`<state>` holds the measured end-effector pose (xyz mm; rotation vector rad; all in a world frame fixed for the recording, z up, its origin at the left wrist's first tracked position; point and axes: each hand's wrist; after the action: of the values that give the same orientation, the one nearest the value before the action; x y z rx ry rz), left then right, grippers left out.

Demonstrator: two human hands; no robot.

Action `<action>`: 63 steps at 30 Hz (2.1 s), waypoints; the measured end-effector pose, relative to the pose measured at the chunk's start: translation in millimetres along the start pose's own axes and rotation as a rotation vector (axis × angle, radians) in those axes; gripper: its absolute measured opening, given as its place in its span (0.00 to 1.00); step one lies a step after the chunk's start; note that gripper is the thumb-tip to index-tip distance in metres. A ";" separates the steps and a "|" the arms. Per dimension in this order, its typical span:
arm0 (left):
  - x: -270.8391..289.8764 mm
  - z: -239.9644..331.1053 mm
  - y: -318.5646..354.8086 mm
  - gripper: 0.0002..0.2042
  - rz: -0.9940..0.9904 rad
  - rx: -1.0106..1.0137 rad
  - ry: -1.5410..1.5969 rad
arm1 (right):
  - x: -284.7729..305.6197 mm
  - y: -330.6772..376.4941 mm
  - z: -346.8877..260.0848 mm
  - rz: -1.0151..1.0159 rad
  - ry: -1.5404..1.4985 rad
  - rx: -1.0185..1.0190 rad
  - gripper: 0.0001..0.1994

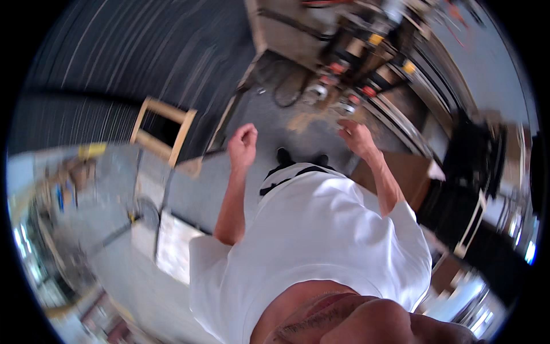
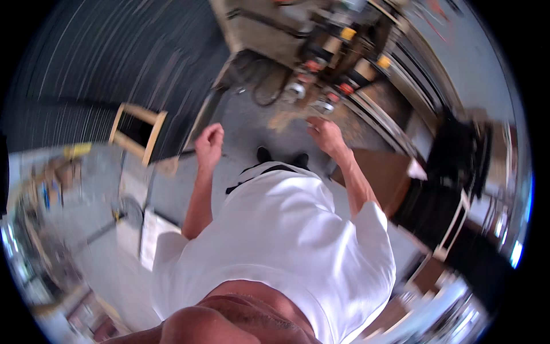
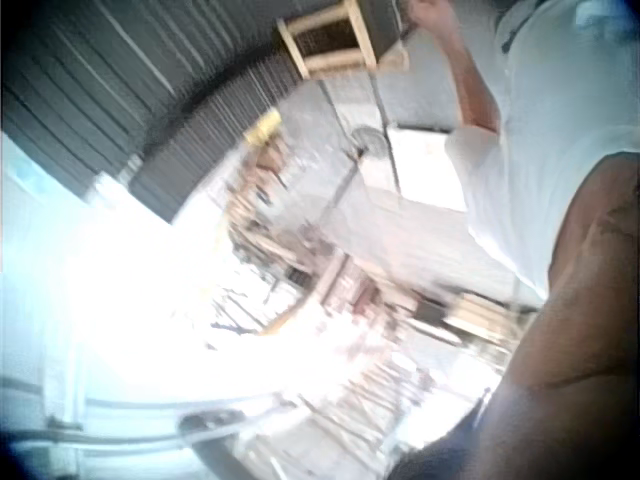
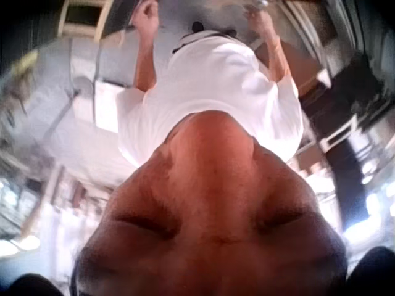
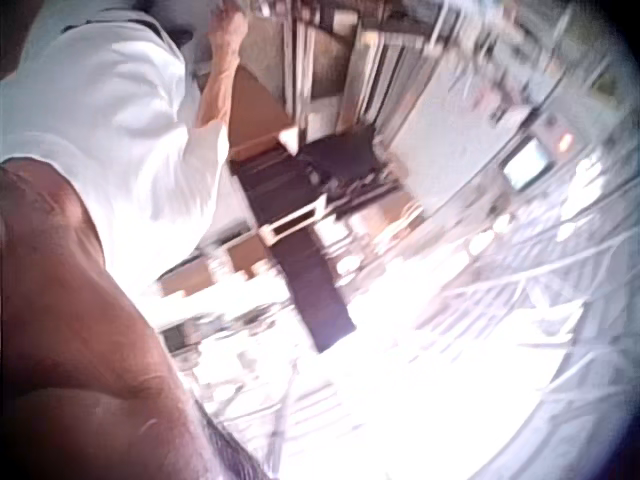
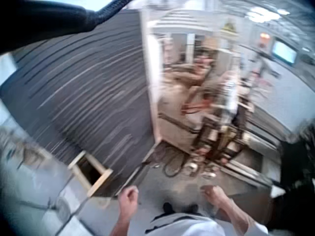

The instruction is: The person repeatedly picks up small wooden frames from a table, places them into a machine, and removes them to set aside. The process is repeated multiple times with the same type of frame.

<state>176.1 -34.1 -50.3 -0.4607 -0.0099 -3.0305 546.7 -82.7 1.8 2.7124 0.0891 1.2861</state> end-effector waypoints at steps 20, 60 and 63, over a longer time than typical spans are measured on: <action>-283.8 -0.6 31.4 0.16 -0.931 0.166 -0.146 | 270.2 383.3 122.8 1.038 0.565 -1.019 0.12; -636.2 215.7 -291.6 0.11 -0.626 0.561 0.944 | 342.8 -61.4 148.5 0.750 0.346 -0.062 0.09; -587.2 203.1 -236.0 0.13 -0.614 0.594 0.879 | 342.2 -125.1 179.6 0.660 0.375 0.042 0.09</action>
<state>777.3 248.5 -29.6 1.0795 -1.1139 -3.2099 903.1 61.7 132.8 2.5793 -0.8096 1.9551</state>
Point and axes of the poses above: each hand's wrist, its own y-axis away from the middle knuckle, its own x-axis out of the back of the hand, z = x × y, and after that the axes turned 2 degrees about z, right-handed
